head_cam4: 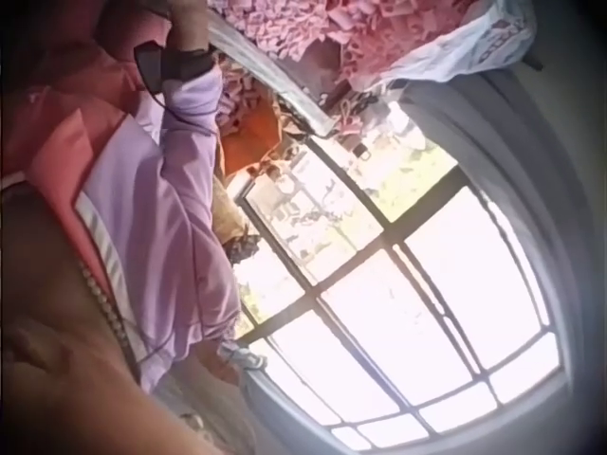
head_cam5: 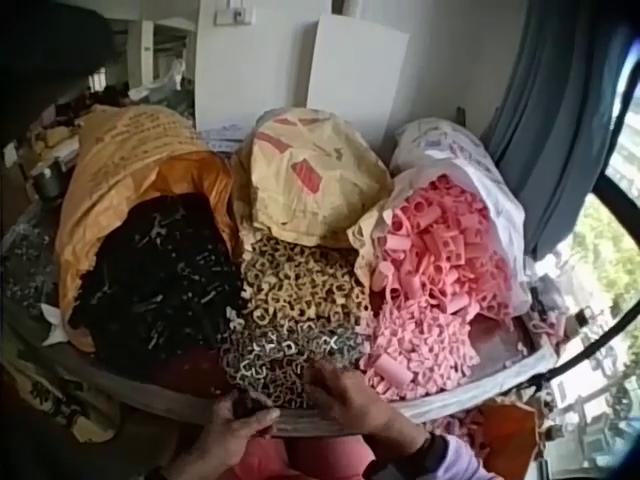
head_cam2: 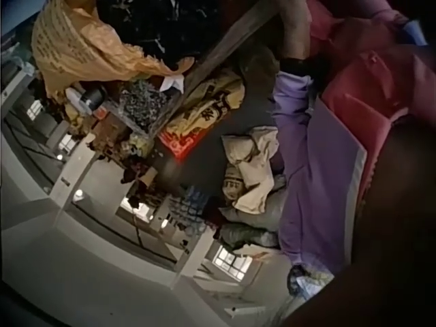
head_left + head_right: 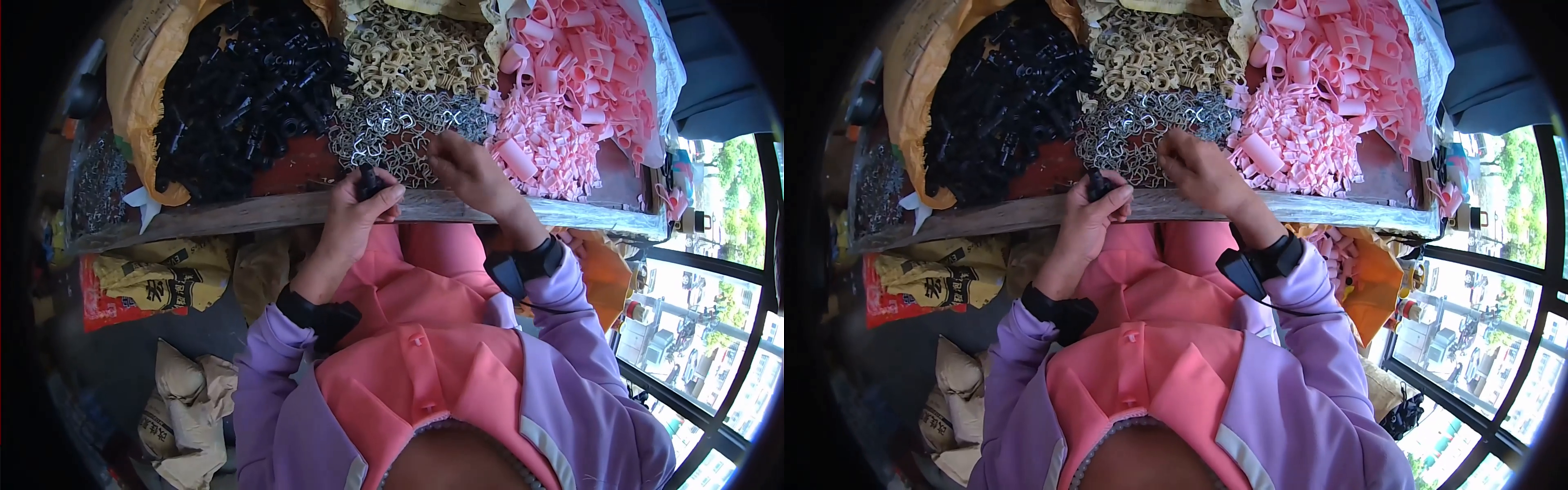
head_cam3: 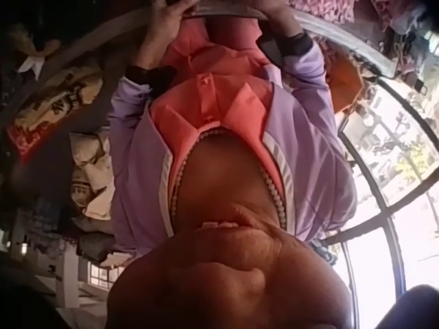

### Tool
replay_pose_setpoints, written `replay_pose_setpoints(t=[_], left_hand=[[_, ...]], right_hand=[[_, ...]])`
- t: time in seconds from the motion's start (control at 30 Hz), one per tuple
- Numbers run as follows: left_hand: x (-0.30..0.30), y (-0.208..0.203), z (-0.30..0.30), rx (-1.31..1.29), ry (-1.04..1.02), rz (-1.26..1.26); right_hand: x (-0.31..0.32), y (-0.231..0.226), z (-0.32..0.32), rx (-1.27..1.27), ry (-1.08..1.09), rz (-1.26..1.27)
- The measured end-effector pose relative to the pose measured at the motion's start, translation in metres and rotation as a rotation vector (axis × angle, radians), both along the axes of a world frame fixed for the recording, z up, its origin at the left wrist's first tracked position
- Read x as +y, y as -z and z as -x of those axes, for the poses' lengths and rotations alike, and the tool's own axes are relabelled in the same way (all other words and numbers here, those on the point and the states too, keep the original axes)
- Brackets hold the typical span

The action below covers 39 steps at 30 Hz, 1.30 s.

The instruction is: The person assembles components by hand, picking up a black plastic part and a metal clip, fitting the clip onto the part, and then sliding a pink plastic sleeve over the assembly. This process is repeated multiple times throughout the video.

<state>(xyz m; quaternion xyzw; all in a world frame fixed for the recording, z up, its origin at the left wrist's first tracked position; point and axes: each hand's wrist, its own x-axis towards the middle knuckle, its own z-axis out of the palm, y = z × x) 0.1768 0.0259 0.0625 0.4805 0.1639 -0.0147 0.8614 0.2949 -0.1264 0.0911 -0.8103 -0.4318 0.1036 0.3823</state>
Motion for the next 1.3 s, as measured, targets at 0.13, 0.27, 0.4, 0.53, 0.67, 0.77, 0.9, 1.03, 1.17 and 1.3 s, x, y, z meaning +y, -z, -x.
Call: replay_pose_setpoints(t=[0.13,0.27,0.4,0.53,0.67,0.77,0.9,1.03,1.17,1.3], left_hand=[[-0.025,-0.027,-0.013,-0.166,-0.035,-0.327],[-0.035,-0.003,-0.003,-0.278,-0.074,-0.544],[-0.043,-0.007,-0.005,-0.286,-0.096,-0.509],[-0.041,-0.006,-0.007,-0.278,-0.098,-0.415],[-0.035,-0.007,-0.010,-0.430,-0.164,-0.713],[-0.036,-0.007,-0.017,-0.557,-0.187,-0.811],[-0.035,-0.009,-0.009,-0.380,-0.084,-0.624],[-0.033,-0.005,-0.006,-0.288,-0.050,-0.536],[-0.033,-0.009,-0.008,-0.251,-0.040,-0.444],[-0.034,-0.006,-0.010,-0.225,-0.032,-0.366]], right_hand=[[-0.009,-0.019,0.024,0.919,0.004,-0.322],[-0.017,0.000,0.042,1.223,0.090,-0.427],[-0.027,0.005,0.039,1.332,0.039,-0.522],[-0.022,0.003,0.037,1.363,0.021,-0.538],[-0.021,0.006,0.036,1.399,0.035,-0.548],[-0.023,0.009,0.036,1.422,0.040,-0.552],[-0.023,0.014,0.039,1.437,0.045,-0.555],[-0.021,0.018,0.043,1.442,0.042,-0.578],[-0.019,0.012,0.044,1.407,0.026,-0.595],[-0.020,0.005,0.048,1.125,0.051,-0.526]])
